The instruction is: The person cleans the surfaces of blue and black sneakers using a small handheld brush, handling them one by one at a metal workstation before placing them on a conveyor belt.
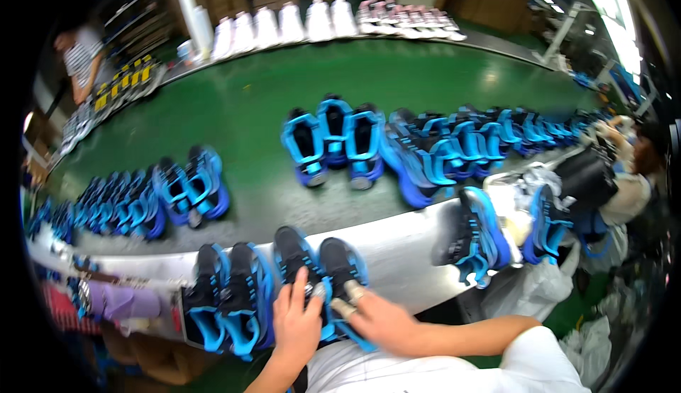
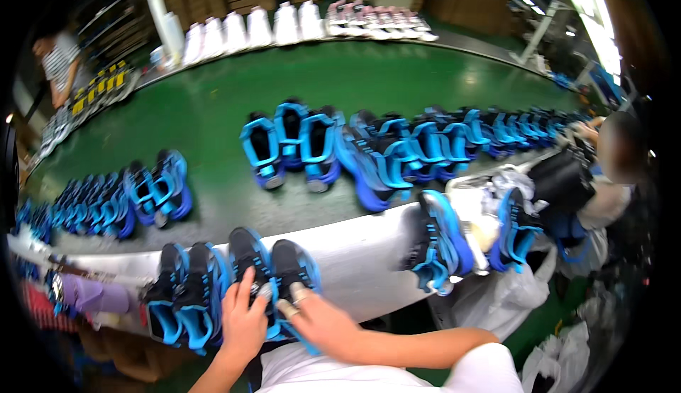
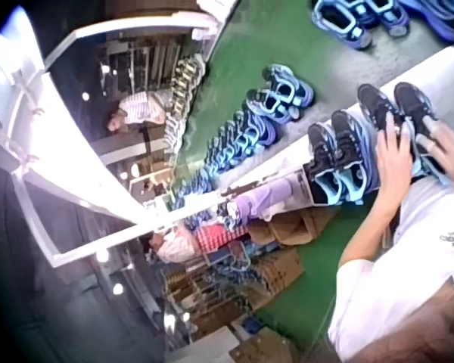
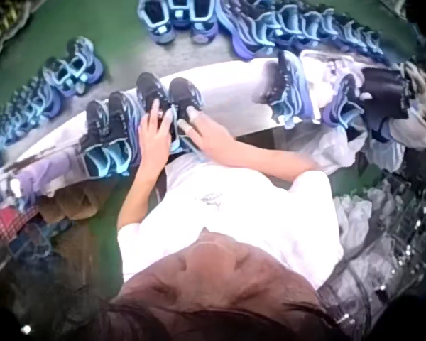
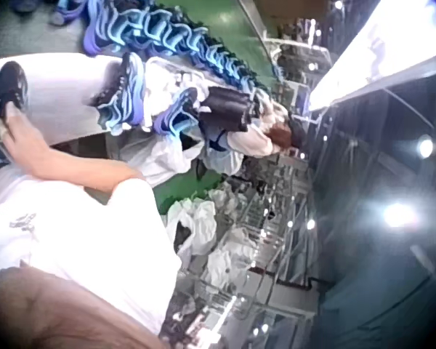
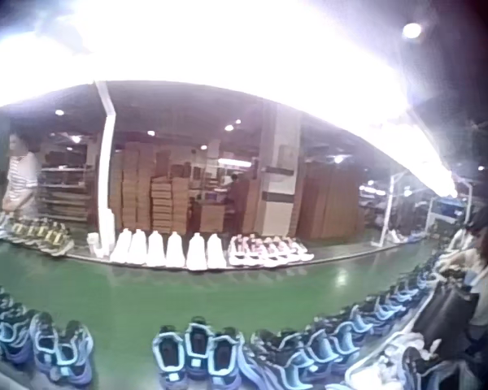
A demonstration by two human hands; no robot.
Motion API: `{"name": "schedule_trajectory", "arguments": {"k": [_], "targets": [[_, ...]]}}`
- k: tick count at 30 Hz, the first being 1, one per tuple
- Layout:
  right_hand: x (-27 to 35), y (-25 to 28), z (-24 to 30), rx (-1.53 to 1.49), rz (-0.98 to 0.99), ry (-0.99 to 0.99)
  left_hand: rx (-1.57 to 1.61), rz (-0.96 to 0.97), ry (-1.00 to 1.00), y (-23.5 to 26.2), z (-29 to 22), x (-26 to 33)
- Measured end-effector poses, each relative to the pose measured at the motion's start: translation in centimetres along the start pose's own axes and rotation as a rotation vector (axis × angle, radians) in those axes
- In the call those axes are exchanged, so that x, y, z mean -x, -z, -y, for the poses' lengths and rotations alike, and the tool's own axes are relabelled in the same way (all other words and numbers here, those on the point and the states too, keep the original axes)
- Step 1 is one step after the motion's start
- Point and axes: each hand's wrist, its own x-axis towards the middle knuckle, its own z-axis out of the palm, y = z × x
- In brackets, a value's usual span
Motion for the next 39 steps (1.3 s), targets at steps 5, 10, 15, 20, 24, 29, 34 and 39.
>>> {"name": "schedule_trajectory", "arguments": {"k": [5, 10, 15, 20, 24, 29, 34, 39], "targets": [[-0.4, -1.9, 1.4, 0.111, -0.066, 0.06, -0.079, -0.019, 0.038, 0.8, -0.8, 0.7], [-1.7, 0.4, -3.2, -0.599, 0.146, -0.032, 0.371, 0.066, 0.04, 2.4, 1.9, -2.2], [-1.1, -0.1, -3.7, -0.558, 0.197, -0.07, 0.124, 0.111, -0.086, 2.0, -0.2, -2.5], [-1.7, 1.8, -5.0, -0.823, 0.268, -0.063, 0.121, 0.141, -0.078, 1.6, -0.1, -3.2], [-1.9, 0.0, -3.9, -0.517, 0.194, -0.177, 0.174, -0.012, 0.119, 1.0, -1.0, -2.7], [-2.1, 1.9, -5.3, -0.786, 0.362, -0.018, 0.551, -0.047, 0.15, 0.1, 1.0, -2.2], [-1.8, 1.9, -5.1, -0.553, 0.259, -0.164, 0.492, 0.065, 0.221, 1.3, 0.5, -3.7], [-2.2, 1.4, -4.9, -0.467, 0.354, -0.233, 0.754, 0.264, 0.316, 0.9, 3.6, -3.3]]}}
